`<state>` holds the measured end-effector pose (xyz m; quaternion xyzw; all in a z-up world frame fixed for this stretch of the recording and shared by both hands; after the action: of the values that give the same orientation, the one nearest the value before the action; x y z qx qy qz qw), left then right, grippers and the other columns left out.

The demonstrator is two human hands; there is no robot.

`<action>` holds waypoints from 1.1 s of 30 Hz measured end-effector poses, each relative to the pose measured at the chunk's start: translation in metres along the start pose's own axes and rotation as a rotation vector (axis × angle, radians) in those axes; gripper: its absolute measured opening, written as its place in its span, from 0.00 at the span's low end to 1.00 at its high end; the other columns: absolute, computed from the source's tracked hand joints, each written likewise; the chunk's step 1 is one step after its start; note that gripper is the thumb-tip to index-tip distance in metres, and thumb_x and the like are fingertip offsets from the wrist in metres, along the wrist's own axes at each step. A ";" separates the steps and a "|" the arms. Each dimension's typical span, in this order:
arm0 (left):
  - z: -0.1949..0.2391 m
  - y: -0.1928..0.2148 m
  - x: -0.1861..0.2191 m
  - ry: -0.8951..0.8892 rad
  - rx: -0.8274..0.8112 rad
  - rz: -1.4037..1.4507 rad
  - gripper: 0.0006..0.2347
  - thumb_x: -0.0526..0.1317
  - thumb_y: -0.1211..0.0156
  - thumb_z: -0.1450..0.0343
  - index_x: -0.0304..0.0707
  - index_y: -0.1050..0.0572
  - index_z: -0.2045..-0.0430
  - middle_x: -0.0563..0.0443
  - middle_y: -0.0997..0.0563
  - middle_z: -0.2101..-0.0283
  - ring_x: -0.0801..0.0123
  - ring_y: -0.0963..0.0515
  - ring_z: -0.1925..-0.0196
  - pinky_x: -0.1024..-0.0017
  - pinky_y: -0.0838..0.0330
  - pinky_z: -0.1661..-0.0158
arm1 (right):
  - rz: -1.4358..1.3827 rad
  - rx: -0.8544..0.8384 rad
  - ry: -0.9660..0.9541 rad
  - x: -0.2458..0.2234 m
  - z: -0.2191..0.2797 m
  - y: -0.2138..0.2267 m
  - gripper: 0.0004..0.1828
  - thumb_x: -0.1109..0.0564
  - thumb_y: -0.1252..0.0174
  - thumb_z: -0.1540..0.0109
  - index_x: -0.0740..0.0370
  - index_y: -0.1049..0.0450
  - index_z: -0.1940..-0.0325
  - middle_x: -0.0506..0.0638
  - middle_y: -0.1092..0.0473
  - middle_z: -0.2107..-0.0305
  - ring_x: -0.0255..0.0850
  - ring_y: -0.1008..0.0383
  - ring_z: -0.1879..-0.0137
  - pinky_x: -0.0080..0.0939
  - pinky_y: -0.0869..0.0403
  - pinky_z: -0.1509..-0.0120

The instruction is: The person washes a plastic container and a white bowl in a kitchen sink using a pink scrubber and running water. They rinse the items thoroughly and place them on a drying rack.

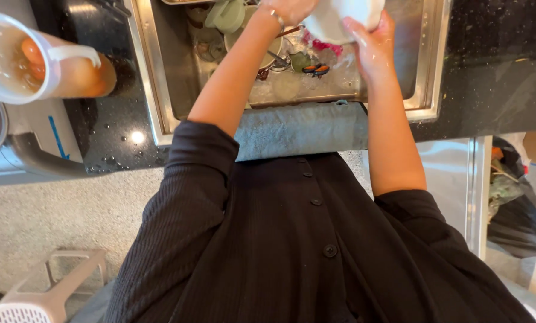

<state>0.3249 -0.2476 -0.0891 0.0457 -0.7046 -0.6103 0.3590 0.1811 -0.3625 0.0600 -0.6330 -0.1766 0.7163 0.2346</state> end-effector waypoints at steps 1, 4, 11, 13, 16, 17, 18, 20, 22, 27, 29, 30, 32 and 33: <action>0.013 0.006 -0.011 0.110 0.146 0.166 0.14 0.45 0.51 0.18 0.31 0.22 0.58 0.36 0.17 0.63 0.54 0.17 0.65 0.59 0.24 0.64 | 0.305 0.044 0.096 -0.012 0.007 0.002 0.16 0.67 0.32 0.36 0.61 0.26 0.46 0.52 0.22 0.53 0.46 0.22 0.44 0.55 0.22 0.34; 0.095 0.061 0.083 0.325 0.144 1.144 0.16 0.50 0.55 0.21 0.39 0.25 0.50 0.43 0.16 0.55 0.57 0.14 0.57 0.62 0.18 0.60 | 0.957 -0.022 0.313 -0.051 0.036 -0.046 0.13 0.66 0.32 0.39 0.58 0.18 0.51 0.49 0.20 0.56 0.43 0.23 0.47 0.55 0.25 0.35; 0.172 0.015 0.053 0.554 0.154 1.926 0.18 0.34 0.36 0.28 0.18 0.29 0.48 0.35 0.16 0.49 0.56 0.13 0.50 0.64 0.18 0.51 | 1.573 -0.265 0.789 -0.043 0.094 -0.120 0.15 0.63 0.26 0.46 0.51 0.19 0.57 0.49 0.24 0.52 0.46 0.27 0.38 0.61 0.44 0.21; 0.194 0.032 0.061 0.598 0.274 1.692 0.16 0.37 0.38 0.27 0.21 0.27 0.50 0.39 0.15 0.55 0.60 0.13 0.56 0.68 0.18 0.58 | 1.432 -0.142 0.695 -0.042 0.095 -0.106 0.29 0.60 0.26 0.47 0.57 0.28 0.44 0.56 0.30 0.45 0.52 0.32 0.36 0.61 0.40 0.25; 0.216 0.059 0.064 0.471 0.514 1.269 0.12 0.38 0.38 0.25 0.26 0.25 0.52 0.45 0.14 0.60 0.67 0.14 0.60 0.73 0.19 0.63 | 0.761 0.033 0.126 0.003 0.073 -0.033 0.42 0.58 0.30 0.46 0.60 0.38 0.28 0.57 0.30 0.42 0.53 0.29 0.43 0.57 0.28 0.38; 0.222 0.074 0.071 0.301 0.621 1.074 0.11 0.37 0.37 0.23 0.27 0.25 0.52 0.47 0.14 0.60 0.71 0.15 0.59 0.75 0.20 0.60 | 0.218 0.086 -0.329 0.050 0.072 -0.006 0.40 0.59 0.34 0.43 0.57 0.38 0.27 0.51 0.23 0.45 0.47 0.20 0.52 0.52 0.20 0.47; 0.223 0.096 0.082 0.307 0.637 1.073 0.11 0.37 0.37 0.23 0.27 0.25 0.52 0.47 0.14 0.60 0.71 0.15 0.59 0.75 0.20 0.60 | 0.226 0.072 -0.334 0.051 0.067 -0.006 0.40 0.59 0.34 0.43 0.57 0.38 0.27 0.51 0.23 0.45 0.47 0.20 0.52 0.52 0.20 0.47; 0.225 0.135 0.108 0.388 0.554 0.791 0.10 0.38 0.37 0.24 0.34 0.25 0.53 0.49 0.16 0.67 0.73 0.22 0.73 0.74 0.31 0.71 | 0.463 0.006 -0.461 0.062 0.066 -0.005 0.30 0.48 0.40 0.34 0.52 0.33 0.28 0.47 0.22 0.50 0.38 0.20 0.54 0.39 0.21 0.55; 0.220 0.149 0.122 0.194 0.597 0.717 0.10 0.36 0.34 0.25 0.35 0.25 0.52 0.48 0.16 0.64 0.71 0.20 0.69 0.72 0.27 0.68 | 0.690 -0.110 -0.197 0.036 0.054 -0.020 0.25 0.56 0.35 0.34 0.57 0.29 0.34 0.49 0.21 0.51 0.40 0.20 0.50 0.40 0.21 0.48; 0.225 0.184 0.166 -0.067 0.696 -0.091 0.20 0.32 0.32 0.36 0.48 0.22 0.49 0.48 0.16 0.61 0.58 0.16 0.61 0.64 0.22 0.61 | 1.247 -0.309 0.659 -0.045 0.070 -0.075 0.16 0.71 0.31 0.38 0.58 0.18 0.49 0.50 0.20 0.56 0.40 0.18 0.49 0.42 0.20 0.45; 0.214 0.159 0.156 0.171 0.447 -0.103 0.21 0.31 0.35 0.37 0.43 0.22 0.47 0.44 0.17 0.65 0.54 0.17 0.65 0.60 0.24 0.65 | 1.312 -0.279 0.933 -0.062 0.088 -0.084 0.18 0.71 0.29 0.47 0.61 0.19 0.54 0.49 0.20 0.57 0.45 0.20 0.50 0.45 0.23 0.46; 0.212 0.146 0.153 0.199 0.457 -0.113 0.21 0.31 0.35 0.37 0.43 0.22 0.47 0.44 0.17 0.65 0.54 0.17 0.65 0.60 0.24 0.65 | 1.295 -0.309 0.939 -0.051 0.084 -0.074 0.18 0.71 0.29 0.47 0.61 0.19 0.54 0.49 0.20 0.57 0.45 0.20 0.50 0.45 0.23 0.46; 0.220 0.136 0.161 0.050 0.662 -0.273 0.17 0.33 0.37 0.30 0.39 0.22 0.45 0.46 0.17 0.59 0.58 0.16 0.58 0.63 0.23 0.57 | 1.061 -0.061 0.644 -0.030 0.055 -0.033 0.20 0.75 0.43 0.42 0.58 0.20 0.52 0.51 0.23 0.56 0.44 0.20 0.56 0.39 0.24 0.56; 0.226 0.141 0.166 0.082 0.667 -0.296 0.17 0.33 0.37 0.30 0.39 0.22 0.45 0.46 0.17 0.59 0.58 0.16 0.58 0.63 0.23 0.57 | 1.040 -0.098 0.646 -0.029 0.060 -0.044 0.20 0.75 0.43 0.42 0.58 0.20 0.52 0.51 0.23 0.56 0.44 0.20 0.56 0.39 0.24 0.56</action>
<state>0.1281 -0.1085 0.1123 0.2862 -0.8355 -0.3902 0.2603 0.1297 -0.3391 0.1160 -0.8312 0.2029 0.5001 -0.1335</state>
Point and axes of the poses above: each hand's wrist, its own z-axis away from the middle knuckle, its own y-axis out of the back of the hand, x = y × z, the point moved 8 cm from there along -z, towards the middle knuckle
